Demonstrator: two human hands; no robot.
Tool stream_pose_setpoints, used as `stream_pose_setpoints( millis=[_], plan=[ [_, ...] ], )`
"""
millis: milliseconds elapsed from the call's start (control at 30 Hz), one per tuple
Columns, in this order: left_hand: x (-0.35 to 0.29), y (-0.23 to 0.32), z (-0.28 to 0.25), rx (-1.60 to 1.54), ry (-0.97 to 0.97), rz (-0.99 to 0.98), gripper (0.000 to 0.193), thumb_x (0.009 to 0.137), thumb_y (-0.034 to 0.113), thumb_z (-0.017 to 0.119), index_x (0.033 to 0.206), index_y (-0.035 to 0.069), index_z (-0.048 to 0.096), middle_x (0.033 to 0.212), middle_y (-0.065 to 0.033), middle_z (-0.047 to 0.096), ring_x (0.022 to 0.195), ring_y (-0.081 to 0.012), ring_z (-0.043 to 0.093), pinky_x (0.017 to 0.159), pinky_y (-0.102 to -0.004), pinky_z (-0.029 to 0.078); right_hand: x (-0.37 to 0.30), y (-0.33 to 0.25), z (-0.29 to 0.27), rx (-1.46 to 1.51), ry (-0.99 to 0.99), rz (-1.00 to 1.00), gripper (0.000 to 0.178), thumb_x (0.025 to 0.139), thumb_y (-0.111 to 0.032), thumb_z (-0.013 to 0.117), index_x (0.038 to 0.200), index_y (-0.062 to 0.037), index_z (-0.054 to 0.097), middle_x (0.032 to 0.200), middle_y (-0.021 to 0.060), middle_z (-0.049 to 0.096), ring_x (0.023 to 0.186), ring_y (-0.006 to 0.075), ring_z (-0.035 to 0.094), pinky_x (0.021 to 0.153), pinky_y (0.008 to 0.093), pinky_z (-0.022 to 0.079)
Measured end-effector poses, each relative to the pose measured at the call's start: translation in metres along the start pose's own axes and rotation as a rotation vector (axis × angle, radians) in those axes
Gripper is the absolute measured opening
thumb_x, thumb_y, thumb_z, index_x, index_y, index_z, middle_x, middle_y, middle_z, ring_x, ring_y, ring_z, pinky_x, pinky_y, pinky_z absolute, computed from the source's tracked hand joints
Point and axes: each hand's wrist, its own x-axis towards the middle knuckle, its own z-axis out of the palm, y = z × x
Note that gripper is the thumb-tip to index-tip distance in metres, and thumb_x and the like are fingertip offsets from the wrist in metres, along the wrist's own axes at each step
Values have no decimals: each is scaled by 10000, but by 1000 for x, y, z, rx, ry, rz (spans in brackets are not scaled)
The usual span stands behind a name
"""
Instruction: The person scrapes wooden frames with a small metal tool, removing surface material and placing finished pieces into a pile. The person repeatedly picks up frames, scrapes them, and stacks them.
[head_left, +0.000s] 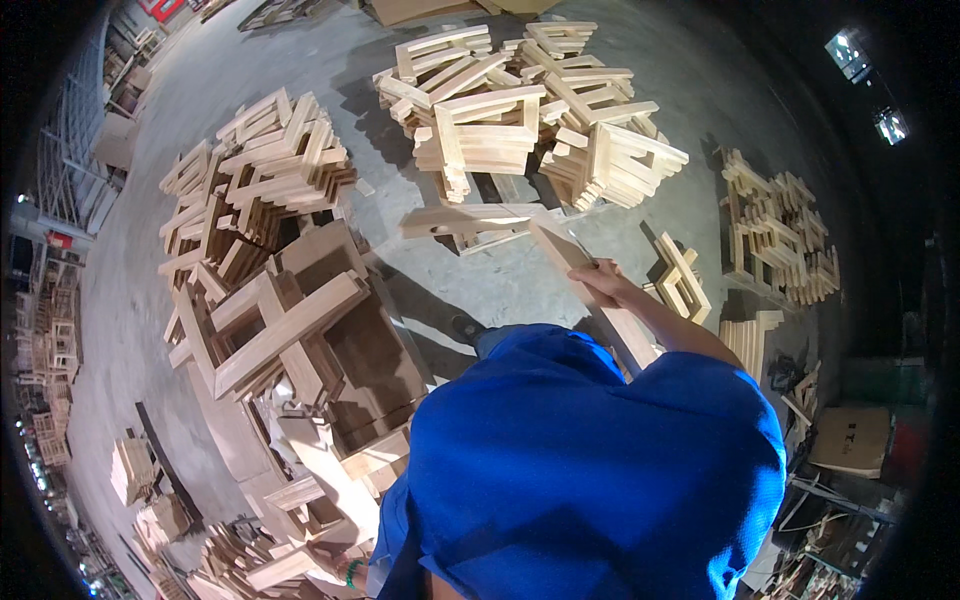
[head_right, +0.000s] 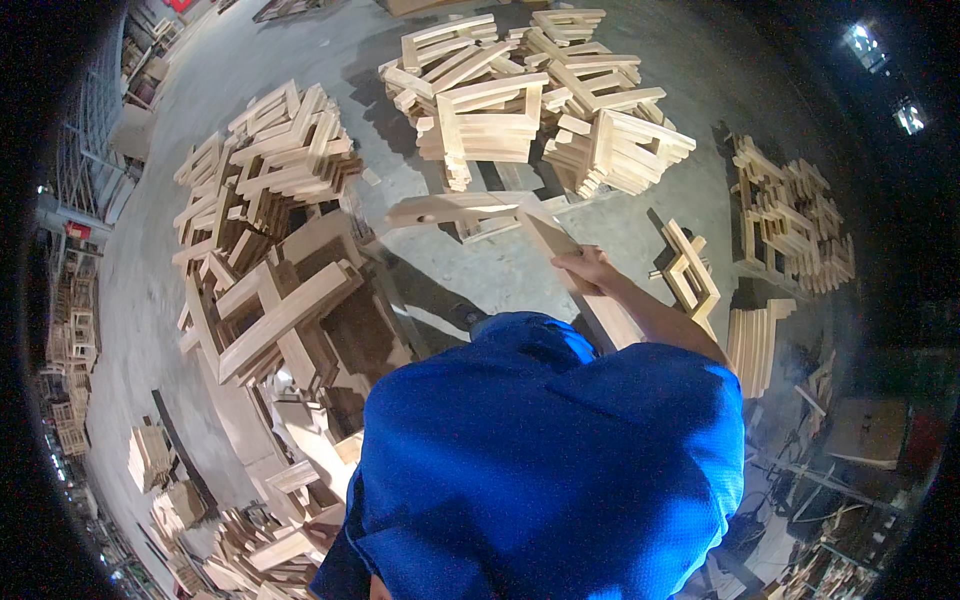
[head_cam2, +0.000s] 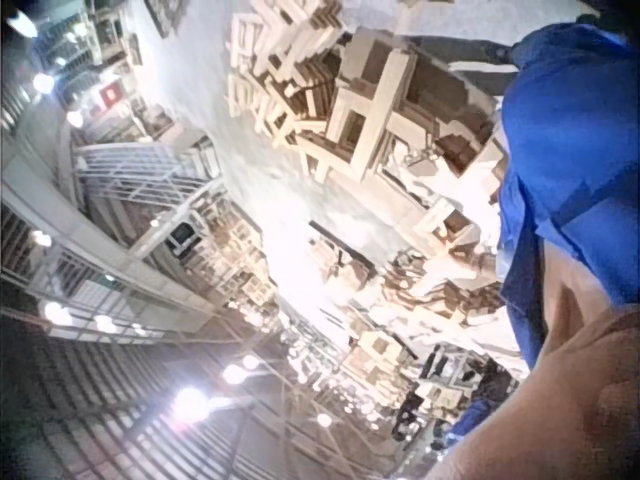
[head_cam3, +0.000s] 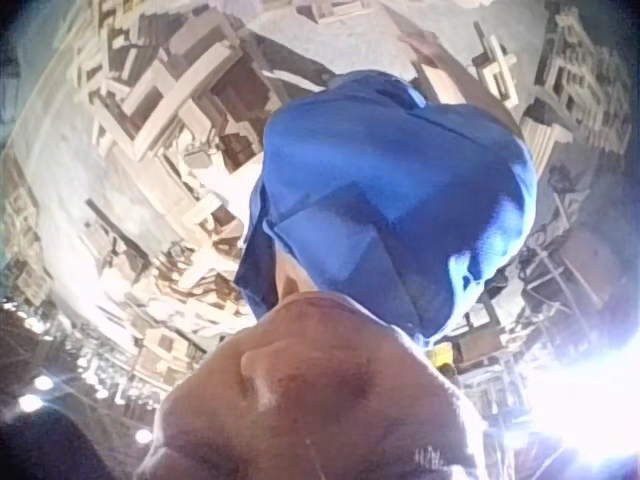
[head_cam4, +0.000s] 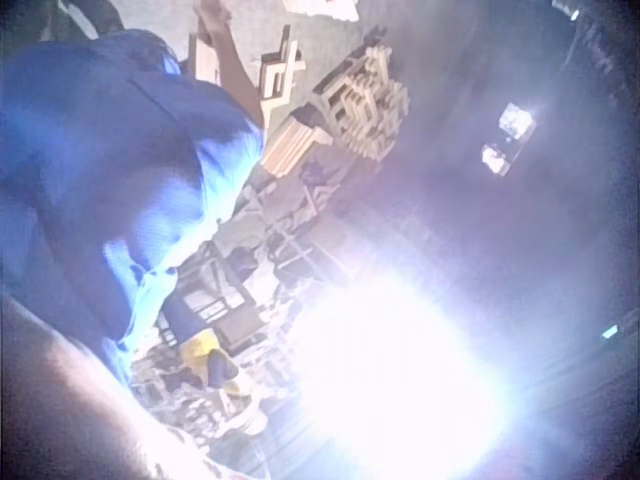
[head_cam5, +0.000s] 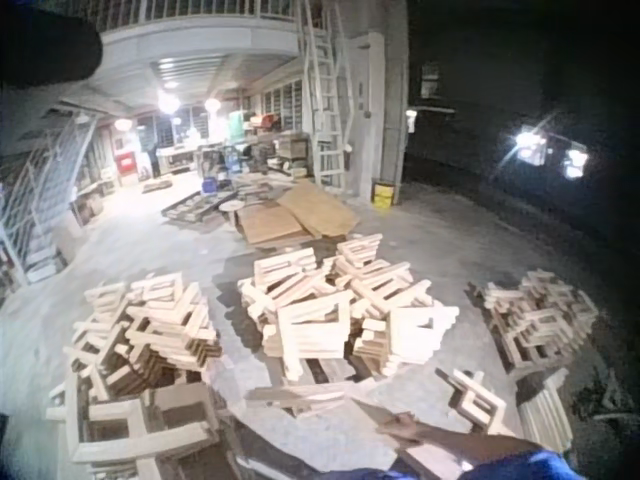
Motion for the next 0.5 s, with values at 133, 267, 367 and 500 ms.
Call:
stream_pose_setpoints(
  millis=[133, 267, 367, 500],
  plan=[
    [5, 21, 13, -56, -17, 2, 623, 876, 370, 564, 1389, 59, 397, 1341, -187, 485, 1220, -330, 488, 1051, -495, 371, 9, 31, -26, 239, -45, 163, 594, 657, -530, 729, 929, -4, 687, 779, 114, 673, 670, 202, 652, 602, 299, 524],
    [9, 59, 37, -169, -44, -1, 615, 879, 369, 557, 1387, 61, 400, 1336, -189, 488, 1219, -336, 490, 1053, -501, 368, 27, 64, -42, 243, 2, 334, 612, 649, -545, 730, 927, -2, 682, 795, 126, 678, 683, 205, 670, 567, 345, 536],
    [11, 99, 76, -305, -127, -20, 608, 882, 369, 552, 1386, 62, 402, 1333, -191, 491, 1218, -341, 491, 1055, -505, 367, 36, 81, -52, 315, 33, 361, 558, 669, -522, 739, 898, -18, 668, 760, 104, 660, 624, 181, 646, 522, 320, 517],
    [17, 113, 168, -529, -494, -77, 601, 900, 354, 538, 1399, 61, 376, 1369, -208, 445, 1244, -360, 459, 1052, -519, 368, 59, 94, -75, 495, 41, 362, 454, 708, -469, 754, 829, -45, 647, 702, 66, 629, 545, 140, 611, 475, 267, 492]
  ],
)
